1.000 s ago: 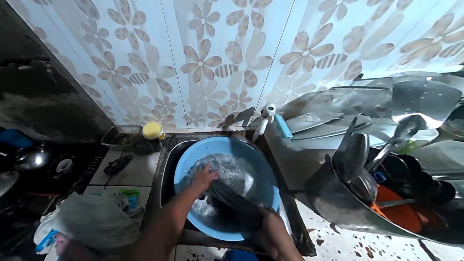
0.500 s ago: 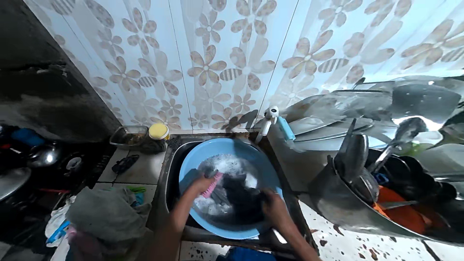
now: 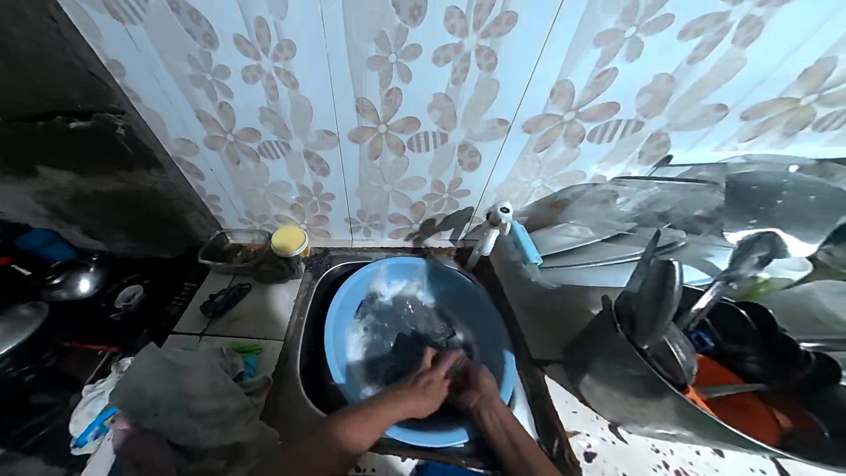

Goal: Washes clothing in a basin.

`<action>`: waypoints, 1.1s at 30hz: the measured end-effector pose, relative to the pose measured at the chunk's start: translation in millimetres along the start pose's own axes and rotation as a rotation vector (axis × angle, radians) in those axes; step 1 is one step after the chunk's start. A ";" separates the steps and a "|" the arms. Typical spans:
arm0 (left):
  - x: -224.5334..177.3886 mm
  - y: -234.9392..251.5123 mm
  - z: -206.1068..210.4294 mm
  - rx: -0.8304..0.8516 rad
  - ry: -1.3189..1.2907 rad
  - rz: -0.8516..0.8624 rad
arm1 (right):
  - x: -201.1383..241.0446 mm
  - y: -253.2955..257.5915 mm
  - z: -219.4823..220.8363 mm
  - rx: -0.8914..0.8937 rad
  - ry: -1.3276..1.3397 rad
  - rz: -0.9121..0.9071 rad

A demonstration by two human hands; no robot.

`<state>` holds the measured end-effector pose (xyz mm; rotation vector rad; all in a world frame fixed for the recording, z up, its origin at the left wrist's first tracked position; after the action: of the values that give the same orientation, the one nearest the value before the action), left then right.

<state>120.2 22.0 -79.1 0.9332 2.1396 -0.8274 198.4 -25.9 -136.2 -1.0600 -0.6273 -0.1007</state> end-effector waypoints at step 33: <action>78.6 -14.5 -85.7 -0.244 -0.368 -0.586 | 16.7 0.7 28.0 -0.063 -1.905 -0.129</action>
<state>40.4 107.7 -84.3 0.0073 2.1293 -0.8965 200.3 1.4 -118.7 -0.9175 -2.3829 0.8993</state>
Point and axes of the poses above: each hand's wrist, its own y-axis towards the middle knuckle, its own z-axis out of the palm, x = y × z, the point moved 9 cm from there along y, towards the middle knuckle, and after that the axes turned 3 degrees about -y, right-handed, at the moved point
